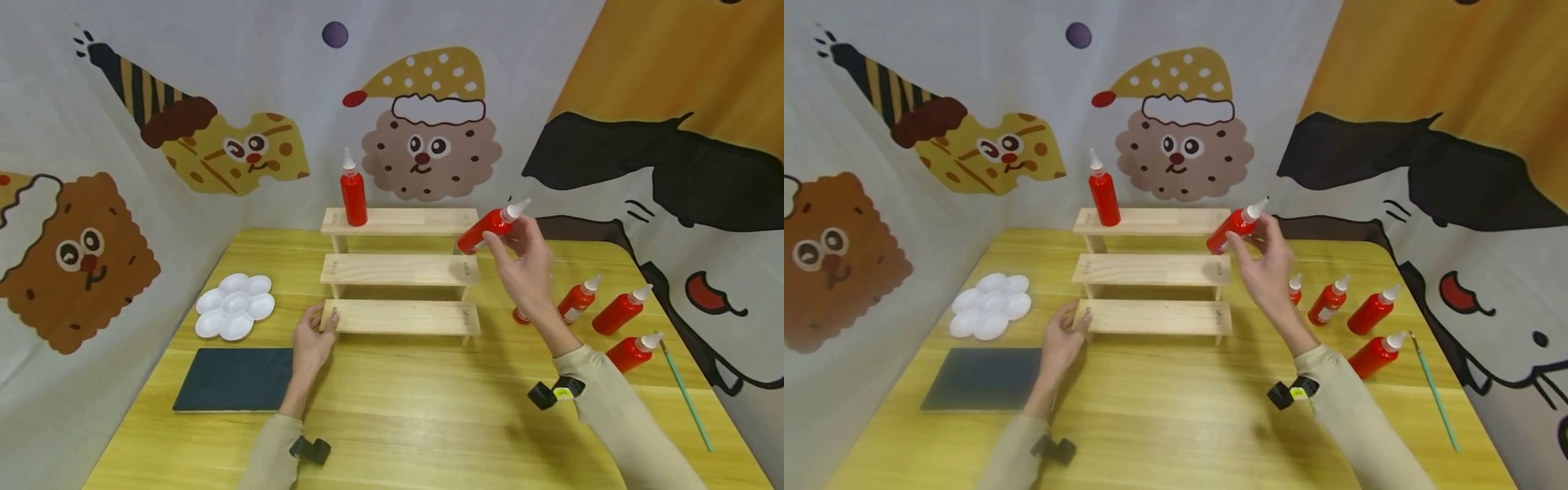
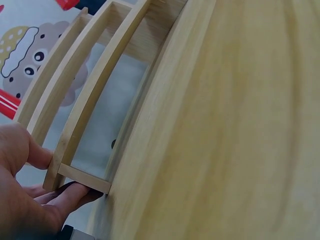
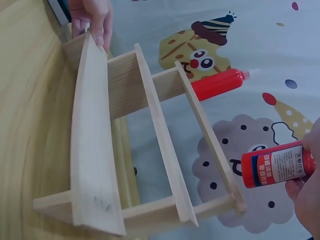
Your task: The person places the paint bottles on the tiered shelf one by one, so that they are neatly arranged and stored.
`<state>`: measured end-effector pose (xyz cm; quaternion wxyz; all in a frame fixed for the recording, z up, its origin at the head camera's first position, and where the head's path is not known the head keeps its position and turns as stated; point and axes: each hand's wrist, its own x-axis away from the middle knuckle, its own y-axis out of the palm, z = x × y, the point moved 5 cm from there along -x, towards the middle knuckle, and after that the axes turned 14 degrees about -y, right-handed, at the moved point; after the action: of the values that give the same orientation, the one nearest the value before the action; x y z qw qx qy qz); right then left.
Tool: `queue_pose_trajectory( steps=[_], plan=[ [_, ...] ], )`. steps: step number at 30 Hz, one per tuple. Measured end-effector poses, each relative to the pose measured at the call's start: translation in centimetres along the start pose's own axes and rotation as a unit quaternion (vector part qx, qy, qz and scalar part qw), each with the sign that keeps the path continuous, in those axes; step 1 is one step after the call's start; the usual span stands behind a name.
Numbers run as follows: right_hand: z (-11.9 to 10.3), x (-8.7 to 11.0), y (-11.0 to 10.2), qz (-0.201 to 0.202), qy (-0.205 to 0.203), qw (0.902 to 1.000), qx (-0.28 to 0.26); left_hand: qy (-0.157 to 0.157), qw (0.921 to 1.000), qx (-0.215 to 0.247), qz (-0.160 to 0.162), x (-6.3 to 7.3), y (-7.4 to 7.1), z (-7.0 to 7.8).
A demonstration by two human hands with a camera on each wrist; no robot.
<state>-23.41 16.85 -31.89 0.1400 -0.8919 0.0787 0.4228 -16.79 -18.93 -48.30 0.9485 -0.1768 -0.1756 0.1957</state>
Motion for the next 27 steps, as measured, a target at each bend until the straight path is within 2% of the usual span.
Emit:
queue_pose_trajectory(
  steps=[12,20,27],
  plan=[
    [0.9,-3.3,4.5,0.008,-0.005,0.9992,-0.039,-0.003,1.0,0.005,-0.002,0.1,-0.1,0.2],
    [1.7,-5.5,8.2,-0.029,0.025,0.9986,-0.037,-0.003,1.0,0.008,0.004,-0.1,-0.1,0.0],
    [2.2,-6.1,10.3,-0.069,0.052,0.996,-0.023,0.0,1.0,0.005,0.002,0.0,-0.2,-0.1]
  ],
)
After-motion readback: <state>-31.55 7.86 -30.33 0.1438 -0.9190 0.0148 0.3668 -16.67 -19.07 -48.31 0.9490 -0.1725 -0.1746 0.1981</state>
